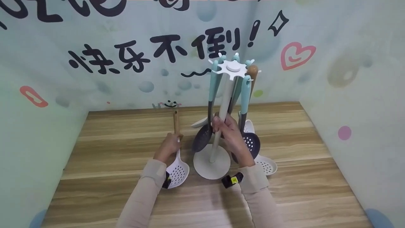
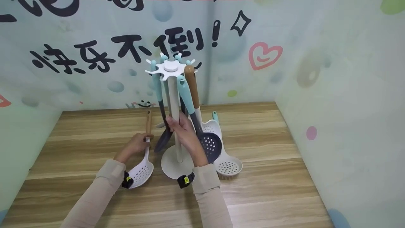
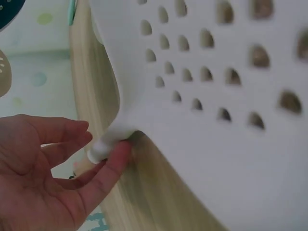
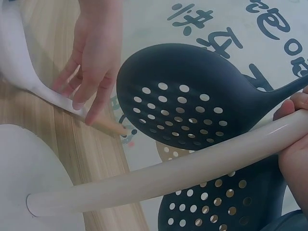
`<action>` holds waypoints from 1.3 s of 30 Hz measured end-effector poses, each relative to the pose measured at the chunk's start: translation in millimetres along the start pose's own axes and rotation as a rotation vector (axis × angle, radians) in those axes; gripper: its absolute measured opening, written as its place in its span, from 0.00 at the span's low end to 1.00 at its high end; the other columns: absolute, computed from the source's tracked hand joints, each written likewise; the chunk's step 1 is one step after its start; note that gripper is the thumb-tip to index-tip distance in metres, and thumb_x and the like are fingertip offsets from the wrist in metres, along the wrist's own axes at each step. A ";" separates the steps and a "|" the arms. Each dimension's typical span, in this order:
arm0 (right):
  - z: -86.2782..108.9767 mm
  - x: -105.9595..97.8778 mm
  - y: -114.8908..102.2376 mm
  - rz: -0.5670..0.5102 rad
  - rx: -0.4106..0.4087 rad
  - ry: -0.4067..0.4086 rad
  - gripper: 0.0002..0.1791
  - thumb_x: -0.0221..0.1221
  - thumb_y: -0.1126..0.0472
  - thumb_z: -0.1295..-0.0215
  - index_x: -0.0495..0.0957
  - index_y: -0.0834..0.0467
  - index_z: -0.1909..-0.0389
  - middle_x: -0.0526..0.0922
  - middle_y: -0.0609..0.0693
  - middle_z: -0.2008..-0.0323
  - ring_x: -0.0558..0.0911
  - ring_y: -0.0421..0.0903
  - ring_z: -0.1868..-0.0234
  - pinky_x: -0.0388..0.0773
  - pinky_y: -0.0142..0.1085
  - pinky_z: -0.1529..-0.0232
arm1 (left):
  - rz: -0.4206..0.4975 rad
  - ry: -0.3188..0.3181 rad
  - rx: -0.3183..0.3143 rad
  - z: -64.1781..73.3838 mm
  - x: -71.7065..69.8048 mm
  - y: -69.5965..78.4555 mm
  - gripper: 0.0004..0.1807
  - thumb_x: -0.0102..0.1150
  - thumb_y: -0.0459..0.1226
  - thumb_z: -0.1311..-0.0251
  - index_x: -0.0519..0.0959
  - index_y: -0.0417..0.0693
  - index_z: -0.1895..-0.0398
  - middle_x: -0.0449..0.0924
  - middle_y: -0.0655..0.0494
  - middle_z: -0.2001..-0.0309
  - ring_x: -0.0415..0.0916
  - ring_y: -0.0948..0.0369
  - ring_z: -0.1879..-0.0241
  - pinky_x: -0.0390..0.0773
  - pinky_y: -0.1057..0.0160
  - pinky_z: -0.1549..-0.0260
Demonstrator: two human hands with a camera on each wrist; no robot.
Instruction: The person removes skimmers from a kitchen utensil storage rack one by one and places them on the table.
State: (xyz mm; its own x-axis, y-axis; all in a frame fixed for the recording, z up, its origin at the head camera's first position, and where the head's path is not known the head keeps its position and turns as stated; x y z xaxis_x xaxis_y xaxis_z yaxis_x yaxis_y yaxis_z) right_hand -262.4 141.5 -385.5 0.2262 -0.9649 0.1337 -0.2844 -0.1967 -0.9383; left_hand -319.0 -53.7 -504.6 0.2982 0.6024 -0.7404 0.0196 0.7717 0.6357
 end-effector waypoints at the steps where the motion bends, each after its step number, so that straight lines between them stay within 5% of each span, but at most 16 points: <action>1: -0.1 0.0 0.0 -0.002 -0.001 0.002 0.07 0.48 0.60 0.30 0.68 0.54 0.69 0.68 0.46 0.77 0.68 0.43 0.71 0.66 0.34 0.67 | -0.007 -0.019 -0.013 0.9 0.2 0.1 0.22 0.47 0.27 0.40 0.69 0.35 0.41 0.70 0.35 0.48 0.71 0.51 0.57 0.76 0.58 0.59; 5: -0.5 -0.5 1.4 -0.004 0.006 0.005 0.07 0.49 0.58 0.31 0.68 0.54 0.69 0.68 0.46 0.77 0.68 0.43 0.71 0.66 0.34 0.66 | -0.026 -0.077 -0.034 3.8 -0.8 1.1 0.22 0.47 0.29 0.39 0.69 0.36 0.40 0.67 0.35 0.48 0.70 0.50 0.56 0.76 0.58 0.61; 11: -1.2 -0.6 2.1 0.003 0.003 -0.001 0.09 0.52 0.53 0.32 0.68 0.54 0.68 0.68 0.46 0.77 0.68 0.43 0.71 0.65 0.34 0.65 | -0.028 -0.112 0.011 8.2 -5.2 4.7 0.23 0.46 0.32 0.39 0.68 0.34 0.40 0.70 0.35 0.43 0.67 0.46 0.45 0.68 0.51 0.45; 17: -1.0 0.2 1.0 0.008 0.009 -0.003 0.08 0.49 0.58 0.30 0.68 0.54 0.70 0.68 0.47 0.77 0.68 0.44 0.70 0.66 0.35 0.65 | -0.035 -0.126 0.038 14.9 -13.7 14.1 0.25 0.46 0.31 0.40 0.65 0.33 0.38 0.73 0.34 0.47 0.71 0.49 0.57 0.73 0.55 0.56; 21: -1.1 -0.3 2.3 0.002 0.016 0.003 0.07 0.48 0.60 0.30 0.68 0.54 0.69 0.68 0.47 0.77 0.69 0.44 0.70 0.66 0.35 0.64 | 0.011 -0.136 0.015 20.2 -22.6 25.9 0.29 0.46 0.34 0.38 0.59 0.35 0.33 0.60 0.28 0.38 0.65 0.43 0.43 0.68 0.50 0.45; 26: -1.1 -1.0 2.4 0.009 0.023 0.016 0.07 0.47 0.60 0.29 0.68 0.54 0.69 0.69 0.46 0.77 0.69 0.44 0.70 0.66 0.36 0.64 | 0.031 -0.075 0.056 25.3 -39.0 49.6 0.31 0.47 0.40 0.34 0.55 0.39 0.31 0.52 0.33 0.32 0.53 0.41 0.33 0.59 0.44 0.37; 35: 0.9 -1.5 3.0 0.018 0.019 0.006 0.10 0.51 0.52 0.32 0.68 0.54 0.67 0.69 0.46 0.75 0.70 0.44 0.69 0.67 0.36 0.64 | 0.108 0.084 0.207 44.0 -68.7 95.7 0.30 0.47 0.40 0.34 0.56 0.44 0.30 0.51 0.37 0.30 0.50 0.44 0.31 0.56 0.46 0.35; 39: 0.7 -1.6 3.1 0.021 0.021 0.011 0.15 0.54 0.46 0.36 0.68 0.54 0.67 0.69 0.46 0.76 0.69 0.43 0.70 0.67 0.36 0.65 | 0.201 0.154 0.299 56.9 -79.7 114.3 0.29 0.48 0.40 0.34 0.57 0.46 0.31 0.58 0.41 0.33 0.59 0.46 0.34 0.62 0.48 0.38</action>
State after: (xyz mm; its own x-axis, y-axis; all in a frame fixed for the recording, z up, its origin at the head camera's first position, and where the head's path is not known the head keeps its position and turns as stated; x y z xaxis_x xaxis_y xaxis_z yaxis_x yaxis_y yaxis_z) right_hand -263.0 142.6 -388.9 0.2102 -0.9706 0.1175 -0.2690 -0.1730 -0.9475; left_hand -286.2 -25.1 -360.5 0.1780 0.7768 -0.6041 0.2590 0.5552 0.7903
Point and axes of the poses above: each hand's wrist, its own z-axis away from the middle knuckle, its own x-axis out of the palm, y = z × x, the point moved 5 cm from there along -z, towards the middle knuckle
